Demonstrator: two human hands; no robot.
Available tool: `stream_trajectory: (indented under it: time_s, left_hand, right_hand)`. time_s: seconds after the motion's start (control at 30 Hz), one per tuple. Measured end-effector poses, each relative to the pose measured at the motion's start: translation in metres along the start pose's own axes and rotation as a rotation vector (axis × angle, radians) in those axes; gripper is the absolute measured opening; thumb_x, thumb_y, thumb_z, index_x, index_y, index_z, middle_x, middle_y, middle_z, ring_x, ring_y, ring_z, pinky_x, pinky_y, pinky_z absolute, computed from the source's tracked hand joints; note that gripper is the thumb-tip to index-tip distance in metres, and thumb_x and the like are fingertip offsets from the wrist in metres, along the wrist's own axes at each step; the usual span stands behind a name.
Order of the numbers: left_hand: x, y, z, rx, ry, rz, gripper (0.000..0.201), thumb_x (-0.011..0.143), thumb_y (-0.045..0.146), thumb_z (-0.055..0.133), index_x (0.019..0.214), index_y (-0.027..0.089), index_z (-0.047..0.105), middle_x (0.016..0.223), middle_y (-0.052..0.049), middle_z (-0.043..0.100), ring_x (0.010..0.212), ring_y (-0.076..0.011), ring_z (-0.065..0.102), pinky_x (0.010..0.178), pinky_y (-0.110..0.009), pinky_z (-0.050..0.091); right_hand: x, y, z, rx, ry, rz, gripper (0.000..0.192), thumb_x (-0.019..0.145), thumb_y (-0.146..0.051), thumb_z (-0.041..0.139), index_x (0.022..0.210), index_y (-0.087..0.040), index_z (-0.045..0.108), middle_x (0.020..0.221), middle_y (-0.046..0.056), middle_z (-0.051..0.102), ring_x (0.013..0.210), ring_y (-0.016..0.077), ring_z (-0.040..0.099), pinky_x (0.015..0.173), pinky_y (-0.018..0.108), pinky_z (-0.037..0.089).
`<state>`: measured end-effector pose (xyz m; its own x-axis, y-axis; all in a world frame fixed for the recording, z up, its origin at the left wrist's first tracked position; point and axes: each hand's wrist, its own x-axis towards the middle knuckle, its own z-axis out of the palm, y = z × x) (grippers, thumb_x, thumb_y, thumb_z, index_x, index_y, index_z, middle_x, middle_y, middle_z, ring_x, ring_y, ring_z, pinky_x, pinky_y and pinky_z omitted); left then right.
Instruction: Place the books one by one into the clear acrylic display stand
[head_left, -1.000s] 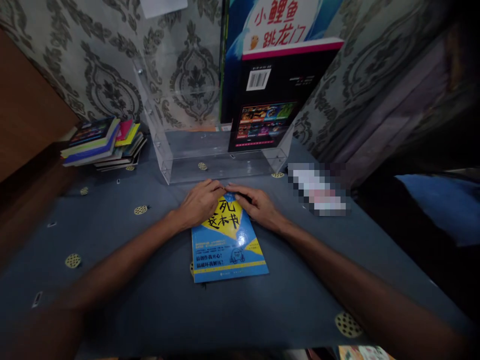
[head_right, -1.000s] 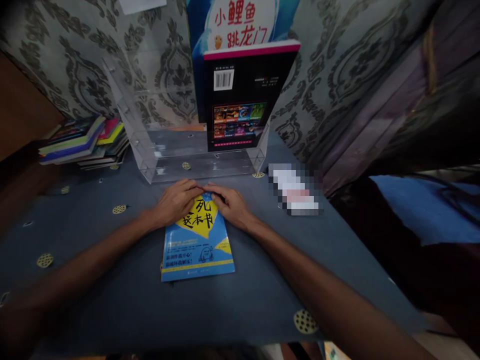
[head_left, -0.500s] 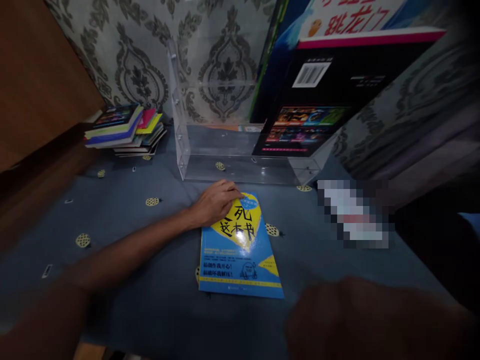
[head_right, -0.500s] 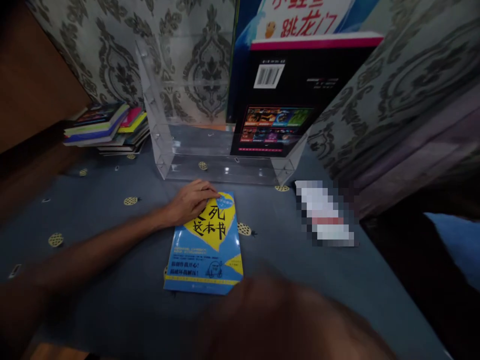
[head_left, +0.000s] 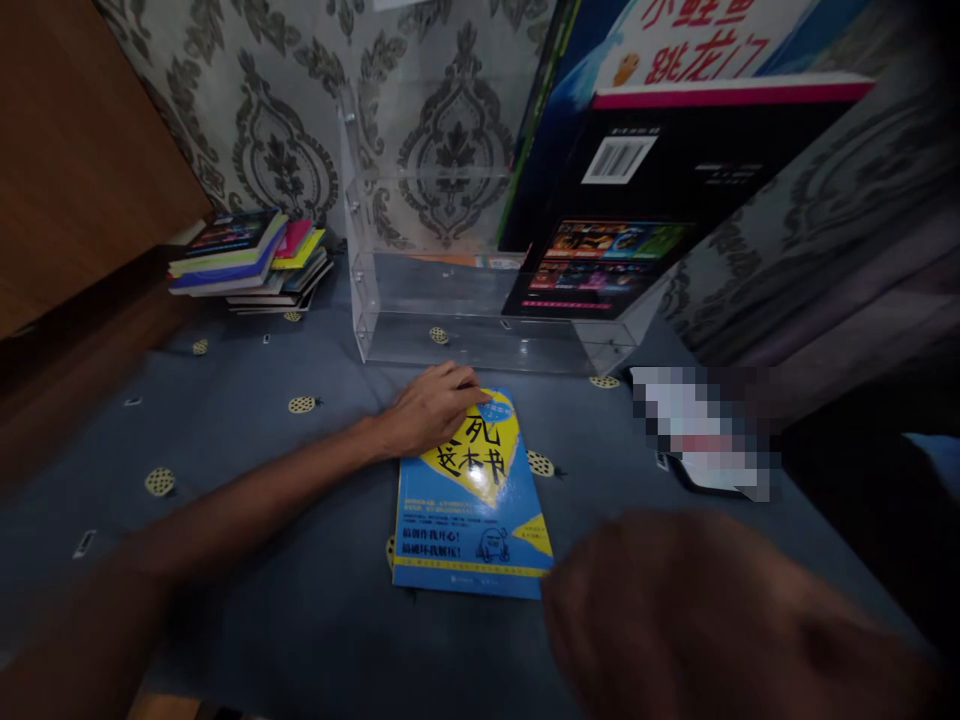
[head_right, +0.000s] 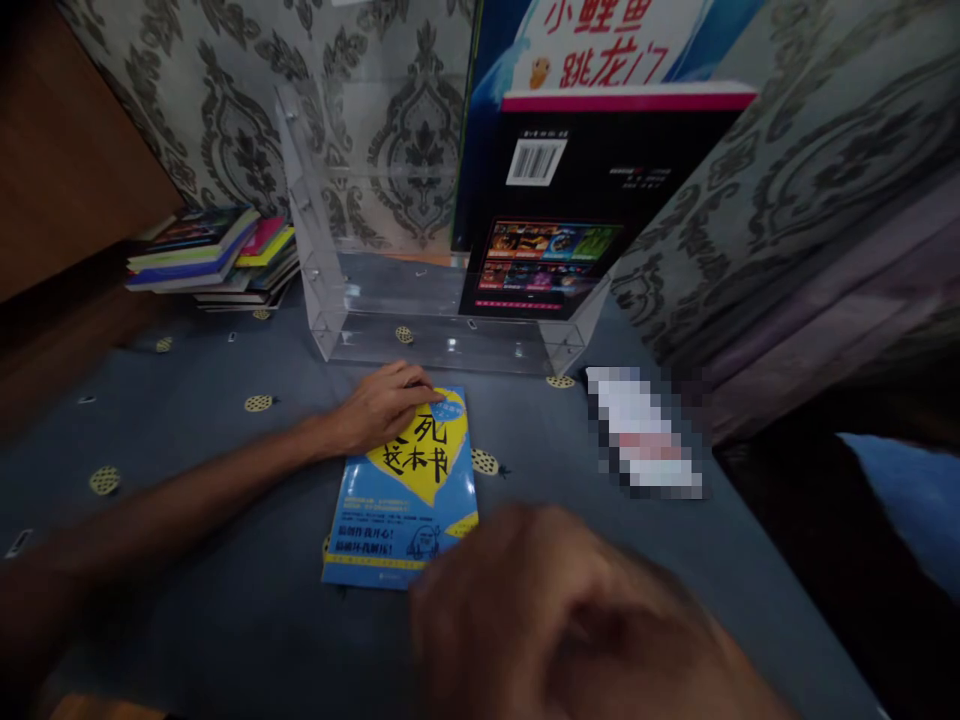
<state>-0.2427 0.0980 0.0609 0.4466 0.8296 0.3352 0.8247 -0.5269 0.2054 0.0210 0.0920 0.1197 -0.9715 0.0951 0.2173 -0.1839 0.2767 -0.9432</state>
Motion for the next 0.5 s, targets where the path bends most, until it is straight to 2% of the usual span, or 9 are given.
stream_trajectory:
  time_s: [0.07, 0.13, 0.2, 0.27, 0.33, 0.5]
  left_hand:
    - [0.004, 0.002, -0.002, 0.042, -0.045, 0.007, 0.033, 0.098, 0.012, 0.042, 0.118, 0.016, 0.067, 0.111, -0.01, 0.066, 0.1, -0.0221, 0.058, 0.088, -0.035, 0.047]
    - [0.008, 0.004, -0.001, 0.064, -0.087, 0.035, 0.034, 0.097, 0.012, 0.043, 0.124, 0.017, 0.064, 0.121, -0.011, 0.066, 0.11, -0.0234, 0.059, 0.091, -0.038, 0.047]
    - [0.012, 0.005, 0.003, 0.053, -0.122, 0.071, 0.04, 0.097, 0.01, 0.043, 0.133, 0.017, 0.058, 0.135, -0.012, 0.062, 0.124, -0.0245, 0.055, 0.098, -0.042, 0.045]
    - [0.015, 0.004, 0.009, 0.021, -0.147, 0.086, 0.045, 0.096, 0.008, 0.042, 0.139, 0.017, 0.053, 0.145, -0.012, 0.056, 0.133, -0.0238, 0.051, 0.103, -0.044, 0.044]
    - [0.017, 0.002, 0.014, -0.014, -0.157, 0.074, 0.047, 0.096, 0.007, 0.041, 0.14, 0.019, 0.053, 0.147, -0.011, 0.056, 0.135, -0.0225, 0.051, 0.107, -0.045, 0.043]
    - [0.017, -0.001, 0.018, -0.037, -0.147, 0.061, 0.049, 0.094, 0.006, 0.042, 0.139, 0.019, 0.055, 0.146, -0.01, 0.057, 0.136, -0.0209, 0.052, 0.108, -0.042, 0.042]
  right_hand:
    - [0.016, 0.006, -0.009, -0.158, 0.153, 0.109, 0.037, 0.098, -0.053, 0.049, 0.103, -0.031, 0.077, 0.097, 0.004, 0.08, 0.094, 0.0213, 0.075, 0.084, 0.033, 0.061]
    - [0.021, 0.023, -0.012, -0.428, 0.359, 0.199, 0.031, 0.099, -0.041, 0.052, 0.114, -0.026, 0.074, 0.114, 0.008, 0.077, 0.11, 0.0253, 0.071, 0.094, 0.042, 0.059]
    - [0.017, 0.047, -0.012, -0.717, 0.491, 0.176, 0.034, 0.096, -0.035, 0.054, 0.123, -0.023, 0.071, 0.125, 0.012, 0.072, 0.119, 0.0298, 0.066, 0.103, 0.053, 0.053]
    - [0.009, 0.071, -0.013, -0.89, 0.507, 0.133, 0.037, 0.095, -0.033, 0.054, 0.128, -0.022, 0.068, 0.134, 0.013, 0.067, 0.127, 0.0314, 0.062, 0.109, 0.056, 0.049]
    - [0.002, 0.086, -0.015, -0.959, 0.473, 0.12, 0.04, 0.096, -0.031, 0.053, 0.133, -0.022, 0.065, 0.138, 0.012, 0.064, 0.13, 0.0302, 0.059, 0.112, 0.056, 0.046]
    - [0.0, 0.089, -0.017, -0.972, 0.453, 0.136, 0.042, 0.098, -0.03, 0.051, 0.137, -0.022, 0.061, 0.141, 0.012, 0.062, 0.132, 0.0289, 0.058, 0.114, 0.055, 0.045]
